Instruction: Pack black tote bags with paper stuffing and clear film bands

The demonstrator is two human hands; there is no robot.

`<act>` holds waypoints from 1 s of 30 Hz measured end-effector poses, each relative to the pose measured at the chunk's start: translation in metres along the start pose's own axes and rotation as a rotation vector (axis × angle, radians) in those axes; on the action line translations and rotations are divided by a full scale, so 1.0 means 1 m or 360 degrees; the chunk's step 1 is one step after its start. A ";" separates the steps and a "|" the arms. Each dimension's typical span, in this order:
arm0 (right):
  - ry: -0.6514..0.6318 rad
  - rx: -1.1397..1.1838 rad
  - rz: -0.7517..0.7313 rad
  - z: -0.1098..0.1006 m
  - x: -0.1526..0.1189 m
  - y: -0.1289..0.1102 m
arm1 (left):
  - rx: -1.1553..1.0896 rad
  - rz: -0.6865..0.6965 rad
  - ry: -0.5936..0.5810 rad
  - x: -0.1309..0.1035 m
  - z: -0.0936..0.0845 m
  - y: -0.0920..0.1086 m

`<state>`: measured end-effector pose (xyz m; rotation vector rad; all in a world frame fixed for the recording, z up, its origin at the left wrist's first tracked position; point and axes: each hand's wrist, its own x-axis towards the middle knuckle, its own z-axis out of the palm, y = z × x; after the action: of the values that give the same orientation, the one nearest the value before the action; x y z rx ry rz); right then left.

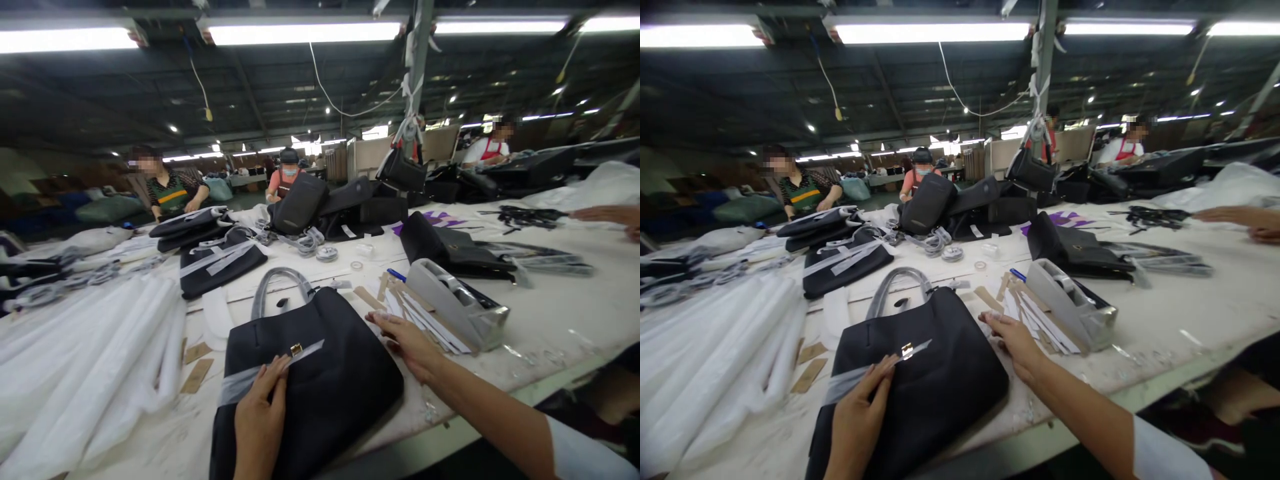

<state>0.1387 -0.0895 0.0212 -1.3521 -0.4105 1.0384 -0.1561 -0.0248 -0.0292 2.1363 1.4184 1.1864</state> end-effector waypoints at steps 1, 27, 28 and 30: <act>0.0039 0.0067 -0.0136 0.001 0.001 -0.004 | -0.0004 -0.0006 -0.0002 0.000 0.000 0.000; 0.0185 -0.0155 -0.1001 -0.015 -0.027 -0.128 | -0.0070 -0.0048 0.0037 0.000 0.002 -0.003; 0.0191 -0.0199 -0.1002 -0.016 -0.028 -0.132 | -0.0081 -0.0048 0.0040 0.000 0.002 -0.003; 0.0127 -0.0177 -0.0956 -0.012 -0.034 -0.136 | -0.0110 -0.0044 0.0052 0.000 0.001 -0.001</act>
<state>0.1808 -0.1075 0.1543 -1.2483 -0.7660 0.4678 -0.1558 -0.0245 -0.0300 2.0538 1.3948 1.2467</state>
